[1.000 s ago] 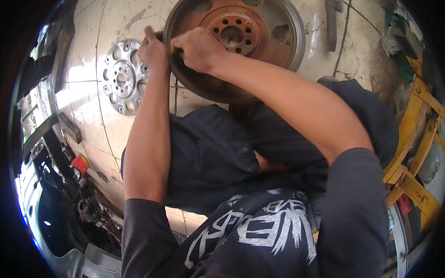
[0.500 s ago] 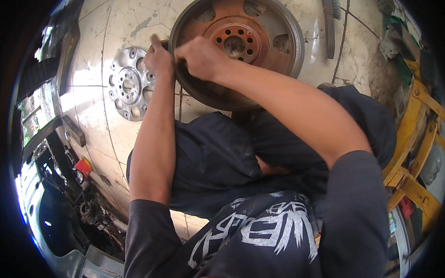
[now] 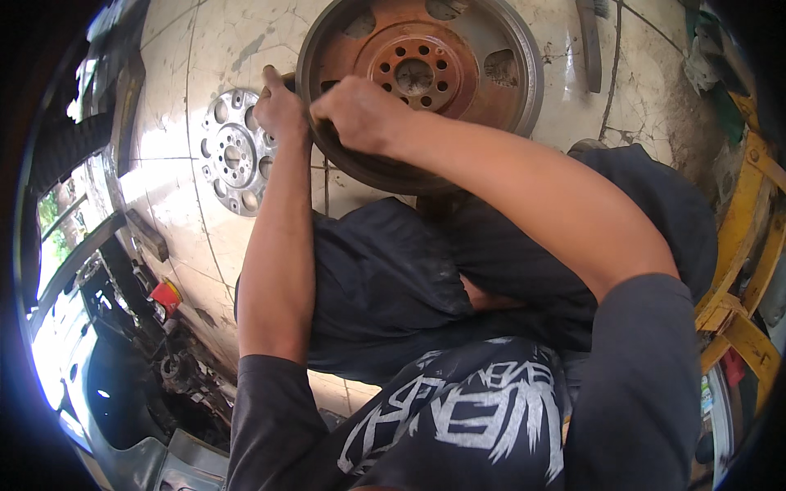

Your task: The person scrubs a rusty wheel hub with a wire brush, rotating it to clean the rim and inner surfaces. A second hub sits nearby on the floor. The person continues scrubbing different areas of the hub throughout the clip.

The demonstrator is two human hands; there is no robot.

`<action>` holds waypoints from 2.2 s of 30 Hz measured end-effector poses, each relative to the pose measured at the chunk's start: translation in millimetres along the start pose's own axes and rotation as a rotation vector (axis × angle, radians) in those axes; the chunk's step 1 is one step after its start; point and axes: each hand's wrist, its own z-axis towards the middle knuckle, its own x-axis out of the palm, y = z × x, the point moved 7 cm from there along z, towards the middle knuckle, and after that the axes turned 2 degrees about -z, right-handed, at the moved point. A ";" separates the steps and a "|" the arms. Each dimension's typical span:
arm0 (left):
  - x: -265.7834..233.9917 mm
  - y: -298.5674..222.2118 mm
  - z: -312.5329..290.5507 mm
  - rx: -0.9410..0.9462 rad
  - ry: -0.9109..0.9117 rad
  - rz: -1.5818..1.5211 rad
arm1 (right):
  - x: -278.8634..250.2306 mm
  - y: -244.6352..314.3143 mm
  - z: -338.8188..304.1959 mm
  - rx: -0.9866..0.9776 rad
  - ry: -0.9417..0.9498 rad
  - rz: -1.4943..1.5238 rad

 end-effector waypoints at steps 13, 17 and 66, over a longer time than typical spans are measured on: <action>-3.3 9.3 3.7 -0.006 -0.025 0.014 | 12.4 0.2 -5.3 0.042 0.199 -0.009; -1.0 -1.0 1.1 0.005 -0.015 -0.018 | -4.9 -5.6 18.2 0.047 -0.088 -0.045; 7.7 -10.9 9.0 0.110 0.085 -0.204 | -12.9 -8.3 27.0 0.073 -0.293 -0.229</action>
